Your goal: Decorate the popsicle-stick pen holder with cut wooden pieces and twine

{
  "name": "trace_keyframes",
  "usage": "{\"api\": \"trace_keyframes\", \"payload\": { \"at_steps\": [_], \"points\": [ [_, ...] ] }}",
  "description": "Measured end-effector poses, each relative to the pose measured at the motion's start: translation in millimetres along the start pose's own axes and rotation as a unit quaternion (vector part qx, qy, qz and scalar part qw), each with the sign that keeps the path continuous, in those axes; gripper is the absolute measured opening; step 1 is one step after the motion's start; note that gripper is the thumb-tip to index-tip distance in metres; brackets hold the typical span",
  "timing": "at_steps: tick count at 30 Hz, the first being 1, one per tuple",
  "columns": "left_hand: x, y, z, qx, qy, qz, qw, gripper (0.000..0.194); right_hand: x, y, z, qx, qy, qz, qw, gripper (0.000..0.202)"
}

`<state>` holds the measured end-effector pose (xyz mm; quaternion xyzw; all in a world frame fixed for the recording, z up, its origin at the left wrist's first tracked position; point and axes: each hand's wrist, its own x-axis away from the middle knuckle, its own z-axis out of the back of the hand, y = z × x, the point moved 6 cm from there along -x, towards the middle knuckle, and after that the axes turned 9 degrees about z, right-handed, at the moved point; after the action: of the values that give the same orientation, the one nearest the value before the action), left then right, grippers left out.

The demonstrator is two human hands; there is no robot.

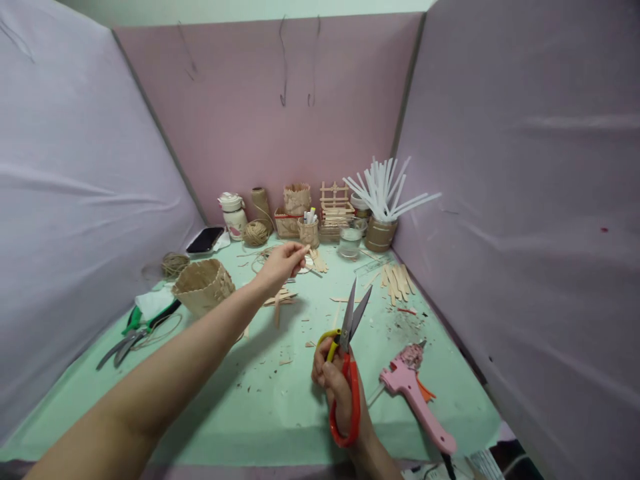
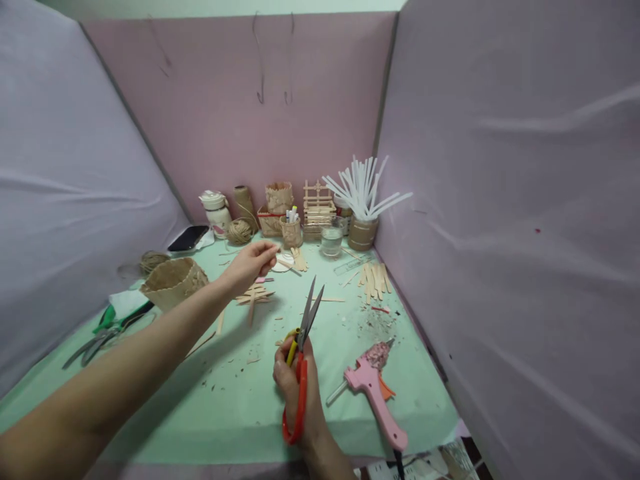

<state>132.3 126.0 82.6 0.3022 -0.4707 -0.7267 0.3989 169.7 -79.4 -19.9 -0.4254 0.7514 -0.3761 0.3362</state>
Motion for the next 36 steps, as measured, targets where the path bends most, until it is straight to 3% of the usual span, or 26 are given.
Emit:
{"api": "trace_keyframes", "payload": {
  "at_steps": [2, 5, 8, 11, 15, 19, 23, 32, 36],
  "points": [
    [44, -14, -2.3, 0.15, -0.064, 0.099, 0.982, 0.031, 8, -7, 3, 0.023, 0.003, -0.026, 0.999, 0.038],
    [106, -36, -3.3, 0.286, -0.062, 0.201, 0.935, 0.03, 26, -13, 9, 0.069, -0.017, -0.078, 0.994, 0.044],
    [151, -55, -11.0, 0.365, -0.045, 0.252, 0.895, 0.029, 48, -17, 14, 0.107, -0.044, -0.116, 0.986, 0.054],
    [176, -66, -22.4, 0.402, -0.041, 0.272, 0.874, 0.028, 71, -19, 16, 0.137, -0.086, -0.173, 0.972, 0.054],
    [191, -72, -32.5, 0.393, -0.044, 0.27, 0.878, 0.026, 91, -25, 16, 0.231, -0.111, -0.233, 0.938, 0.047],
    [198, -76, -36.5, 0.382, -0.052, 0.278, 0.88, 0.031, 95, -35, 12, 0.347, -0.137, -0.223, 0.901, 0.037],
    [204, -78, -36.9, 0.375, -0.042, 0.293, 0.879, 0.039, 97, -35, 4, 0.392, -0.197, -0.235, 0.867, 0.028],
    [206, -79, -33.0, 0.309, -0.041, 0.261, 0.914, 0.032, 90, -33, -9, 0.436, -0.199, -0.238, 0.845, 0.029],
    [209, -80, -30.8, 0.301, -0.051, 0.252, 0.918, 0.029, 89, -35, -12, 0.469, -0.205, -0.257, 0.82, 0.029]
  ]
}}
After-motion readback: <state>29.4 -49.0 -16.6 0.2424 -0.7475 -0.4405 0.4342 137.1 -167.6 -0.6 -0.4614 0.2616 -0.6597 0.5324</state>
